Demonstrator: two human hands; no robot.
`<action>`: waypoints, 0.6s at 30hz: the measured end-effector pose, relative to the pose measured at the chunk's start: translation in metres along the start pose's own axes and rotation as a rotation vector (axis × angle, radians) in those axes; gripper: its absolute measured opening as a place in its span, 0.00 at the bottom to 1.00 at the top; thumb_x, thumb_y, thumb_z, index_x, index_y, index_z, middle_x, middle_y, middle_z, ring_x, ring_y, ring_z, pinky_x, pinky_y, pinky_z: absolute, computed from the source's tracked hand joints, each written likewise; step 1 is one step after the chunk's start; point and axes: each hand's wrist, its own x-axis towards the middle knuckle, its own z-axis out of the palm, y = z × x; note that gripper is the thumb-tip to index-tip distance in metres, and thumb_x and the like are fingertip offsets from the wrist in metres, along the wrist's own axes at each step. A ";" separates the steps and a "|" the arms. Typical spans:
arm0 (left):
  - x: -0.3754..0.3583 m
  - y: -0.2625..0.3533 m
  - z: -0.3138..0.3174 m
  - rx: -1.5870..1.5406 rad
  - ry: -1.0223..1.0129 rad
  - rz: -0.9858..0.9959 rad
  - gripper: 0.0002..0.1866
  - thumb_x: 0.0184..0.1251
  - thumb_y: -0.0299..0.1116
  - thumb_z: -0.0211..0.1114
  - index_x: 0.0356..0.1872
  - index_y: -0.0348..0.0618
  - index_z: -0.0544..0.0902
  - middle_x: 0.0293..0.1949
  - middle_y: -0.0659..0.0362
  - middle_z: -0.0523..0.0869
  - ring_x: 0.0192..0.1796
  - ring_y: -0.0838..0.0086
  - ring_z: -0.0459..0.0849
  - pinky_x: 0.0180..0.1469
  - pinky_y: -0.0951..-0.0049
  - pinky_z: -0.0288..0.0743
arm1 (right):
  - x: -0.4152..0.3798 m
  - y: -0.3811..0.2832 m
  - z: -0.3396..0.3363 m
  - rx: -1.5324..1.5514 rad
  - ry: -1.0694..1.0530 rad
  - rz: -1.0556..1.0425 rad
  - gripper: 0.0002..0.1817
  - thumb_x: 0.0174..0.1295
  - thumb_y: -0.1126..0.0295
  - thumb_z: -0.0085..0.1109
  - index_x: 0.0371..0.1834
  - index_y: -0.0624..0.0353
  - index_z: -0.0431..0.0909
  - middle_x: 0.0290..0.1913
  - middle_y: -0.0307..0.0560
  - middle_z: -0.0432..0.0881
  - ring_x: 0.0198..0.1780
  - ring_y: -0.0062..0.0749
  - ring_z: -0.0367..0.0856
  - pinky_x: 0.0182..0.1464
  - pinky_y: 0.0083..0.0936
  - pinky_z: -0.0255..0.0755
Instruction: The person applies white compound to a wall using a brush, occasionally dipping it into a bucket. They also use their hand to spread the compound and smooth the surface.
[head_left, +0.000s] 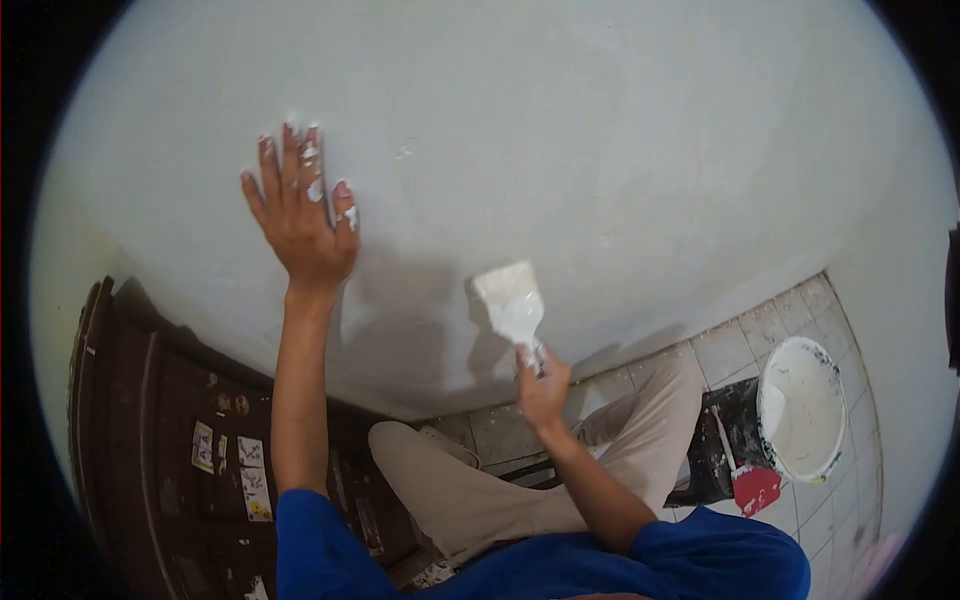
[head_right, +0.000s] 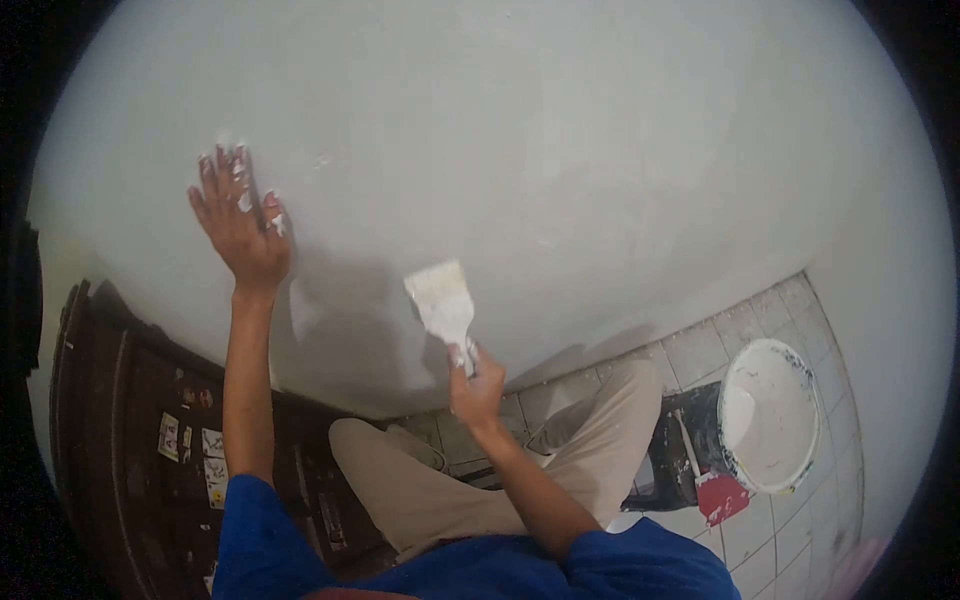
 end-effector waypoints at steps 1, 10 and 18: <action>0.001 0.004 0.000 -0.003 0.009 -0.002 0.27 0.64 0.36 0.51 0.66 0.45 0.69 0.69 0.55 0.67 0.74 0.54 0.57 0.73 0.48 0.35 | 0.016 -0.017 -0.006 -0.001 0.019 -0.062 0.13 0.67 0.66 0.54 0.37 0.68 0.78 0.19 0.33 0.70 0.24 0.13 0.64 0.24 0.18 0.60; -0.003 0.008 0.002 -0.016 -0.018 -0.002 0.26 0.70 0.38 0.49 0.68 0.43 0.65 0.72 0.53 0.61 0.76 0.53 0.50 0.72 0.45 0.33 | 0.048 0.003 -0.007 -0.173 0.050 -0.064 0.15 0.67 0.65 0.53 0.41 0.71 0.78 0.19 0.38 0.70 0.24 0.16 0.64 0.26 0.22 0.61; -0.010 0.011 -0.001 -0.016 -0.064 -0.061 0.28 0.70 0.39 0.50 0.70 0.44 0.63 0.73 0.52 0.60 0.76 0.52 0.49 0.72 0.43 0.31 | 0.013 0.034 -0.058 -0.020 0.030 0.223 0.15 0.67 0.63 0.53 0.30 0.66 0.77 0.18 0.30 0.67 0.22 0.12 0.62 0.22 0.19 0.56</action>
